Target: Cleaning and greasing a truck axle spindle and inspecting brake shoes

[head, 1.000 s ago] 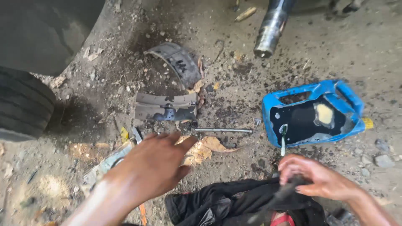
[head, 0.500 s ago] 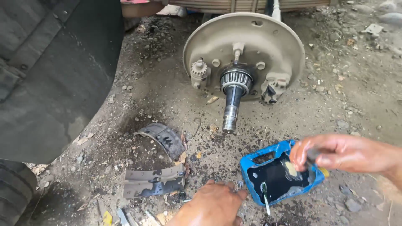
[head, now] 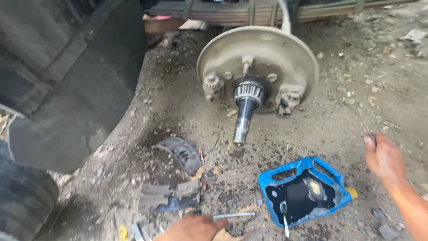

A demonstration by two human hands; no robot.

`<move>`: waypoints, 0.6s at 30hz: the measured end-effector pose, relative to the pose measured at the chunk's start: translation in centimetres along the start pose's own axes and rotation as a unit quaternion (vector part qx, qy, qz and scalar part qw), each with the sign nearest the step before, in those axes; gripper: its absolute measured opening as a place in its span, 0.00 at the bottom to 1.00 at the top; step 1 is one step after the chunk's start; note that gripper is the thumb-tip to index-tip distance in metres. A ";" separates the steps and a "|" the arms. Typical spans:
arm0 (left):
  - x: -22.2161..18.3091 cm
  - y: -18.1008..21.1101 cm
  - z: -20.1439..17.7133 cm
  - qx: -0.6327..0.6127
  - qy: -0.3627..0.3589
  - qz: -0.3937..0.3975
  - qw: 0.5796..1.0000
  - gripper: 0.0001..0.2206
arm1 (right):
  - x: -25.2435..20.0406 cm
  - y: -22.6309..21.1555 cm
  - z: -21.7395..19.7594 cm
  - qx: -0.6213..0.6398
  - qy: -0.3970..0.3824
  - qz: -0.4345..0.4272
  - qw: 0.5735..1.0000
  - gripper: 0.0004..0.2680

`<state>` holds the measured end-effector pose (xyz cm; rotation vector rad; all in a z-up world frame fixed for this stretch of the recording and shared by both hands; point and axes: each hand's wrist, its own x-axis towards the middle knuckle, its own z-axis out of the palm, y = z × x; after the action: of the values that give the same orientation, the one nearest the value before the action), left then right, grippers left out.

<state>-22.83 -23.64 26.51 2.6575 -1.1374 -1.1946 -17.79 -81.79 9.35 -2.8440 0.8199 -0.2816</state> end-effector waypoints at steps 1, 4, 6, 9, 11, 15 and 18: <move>0.9 -0.6 1.0 -0.032 -0.008 0.036 0.999 0.18 | -1.1 -2.8 -3.7 0.068 0.060 -0.043 0.995 0.14; 1.5 -0.6 1.0 -0.051 -0.042 0.044 0.997 0.21 | -4.0 -10.6 -11.8 0.208 0.137 -0.127 0.960 0.15; 1.6 0.1 -0.1 -0.036 -0.064 0.022 0.997 0.22 | -6.3 -15.4 -16.3 0.277 0.156 -0.167 0.933 0.15; 1.9 0.7 -0.1 -0.020 -0.046 0.041 0.998 0.21 | -9.3 -21.4 -20.6 0.297 0.040 -0.179 0.937 0.18; 2.6 0.3 1.1 -0.040 0.020 0.107 0.993 0.19 | -9.6 -23.5 -20.7 0.251 0.046 -0.247 0.935 0.11; 4.3 -1.8 3.0 -0.057 0.023 0.119 0.991 0.19 | -8.3 -26.5 -20.1 0.145 0.113 -0.335 0.924 0.12; 3.8 -2.1 2.4 -0.047 -0.020 0.114 0.992 0.21 | -7.5 -28.3 -20.4 0.118 0.203 -0.383 0.893 0.11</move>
<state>-21.42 -23.80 21.69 2.3701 -1.3129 -1.2295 -14.27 -56.27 34.10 -2.7481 -0.3383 -1.0161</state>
